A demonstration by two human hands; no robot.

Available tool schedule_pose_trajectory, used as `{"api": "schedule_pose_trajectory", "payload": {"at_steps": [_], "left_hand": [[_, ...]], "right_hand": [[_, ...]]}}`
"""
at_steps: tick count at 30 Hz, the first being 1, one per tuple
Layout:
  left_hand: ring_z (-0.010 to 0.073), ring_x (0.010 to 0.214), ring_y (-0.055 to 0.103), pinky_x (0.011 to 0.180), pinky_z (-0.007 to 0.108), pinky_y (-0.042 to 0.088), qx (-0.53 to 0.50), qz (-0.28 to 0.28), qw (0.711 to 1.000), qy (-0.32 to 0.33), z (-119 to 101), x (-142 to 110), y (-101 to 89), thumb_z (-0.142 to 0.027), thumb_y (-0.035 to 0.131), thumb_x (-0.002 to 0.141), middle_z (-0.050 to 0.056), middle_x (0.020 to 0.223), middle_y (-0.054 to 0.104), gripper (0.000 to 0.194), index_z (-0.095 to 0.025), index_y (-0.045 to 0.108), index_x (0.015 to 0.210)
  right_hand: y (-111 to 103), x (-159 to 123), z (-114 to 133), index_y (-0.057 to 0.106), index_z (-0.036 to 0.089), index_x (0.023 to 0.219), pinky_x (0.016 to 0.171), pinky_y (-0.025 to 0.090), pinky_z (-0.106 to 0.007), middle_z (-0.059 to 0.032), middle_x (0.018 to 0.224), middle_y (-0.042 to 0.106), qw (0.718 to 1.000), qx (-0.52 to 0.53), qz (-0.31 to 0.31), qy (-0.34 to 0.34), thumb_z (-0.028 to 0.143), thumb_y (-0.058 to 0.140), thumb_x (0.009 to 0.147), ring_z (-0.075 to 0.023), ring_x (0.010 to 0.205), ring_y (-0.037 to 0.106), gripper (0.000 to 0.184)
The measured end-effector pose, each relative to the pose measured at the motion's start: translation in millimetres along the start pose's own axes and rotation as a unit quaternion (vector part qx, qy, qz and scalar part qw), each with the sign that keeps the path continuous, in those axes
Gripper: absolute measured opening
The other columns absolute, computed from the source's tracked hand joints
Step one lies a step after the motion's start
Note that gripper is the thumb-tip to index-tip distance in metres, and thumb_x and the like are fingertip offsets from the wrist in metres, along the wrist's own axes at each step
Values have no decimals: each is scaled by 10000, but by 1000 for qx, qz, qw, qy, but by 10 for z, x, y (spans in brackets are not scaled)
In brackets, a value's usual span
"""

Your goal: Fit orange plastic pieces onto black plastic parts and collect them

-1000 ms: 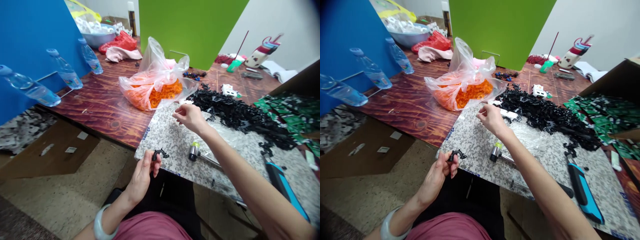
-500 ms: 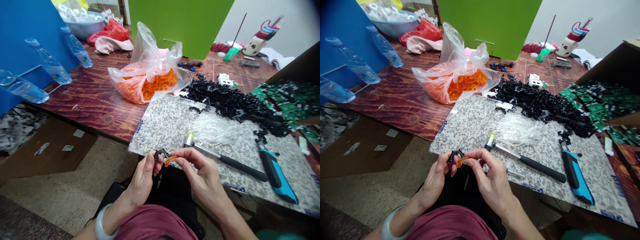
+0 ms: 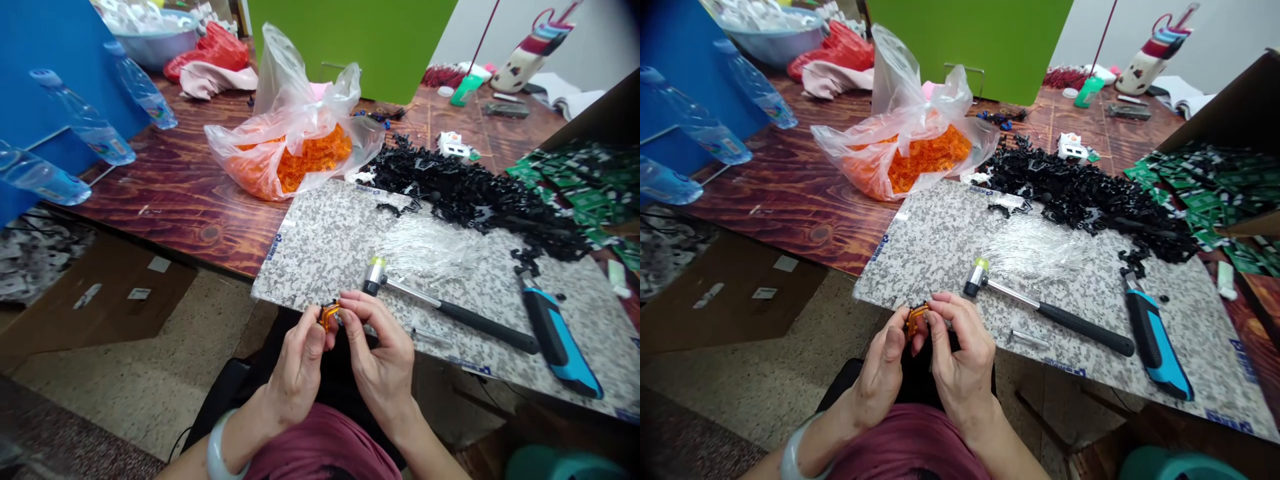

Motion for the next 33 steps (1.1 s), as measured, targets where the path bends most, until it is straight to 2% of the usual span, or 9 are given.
{"api": "schedule_pose_trajectory", "payload": {"at_steps": [8,13,25,33], "left_hand": [[135,623,466,590,248,384,63,-4,998,-2,24,5,14,-387,315,983,-9,720,504,286,-185,491,880],[134,607,481,582,246,375,106,-22,994,26,2,11,-6,-276,345,976,-6,719,524,212,-197,479,831],[128,588,457,579,240,367,114,-10,993,28,0,-5,-48,-243,335,970,-27,675,480,214,-199,468,807],[133,614,469,603,243,378,108,1,994,16,-11,-27,-78,-255,312,976,-18,691,492,229,-193,482,837]], "right_hand": [[1,-8,-13,653,183,954,882,516,-331,-77,981,689,1000,1,-3,4,91,543,867,-179,971,634,168],[3,-18,7,658,205,951,861,531,-380,-81,973,696,1000,-1,6,16,111,537,870,-207,960,643,172],[11,-42,14,663,200,963,864,535,-346,-81,976,689,1000,9,12,4,83,566,855,-188,956,646,186],[16,-61,12,667,218,975,861,535,-365,-77,989,690,999,21,25,10,95,567,854,-200,951,650,200]]}}
Point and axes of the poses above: each hand's wrist, its own x-axis towards the middle knuckle, its own y-axis out of the palm, z = x × y, the point moved 2 cm from there along x, towards the middle knuckle
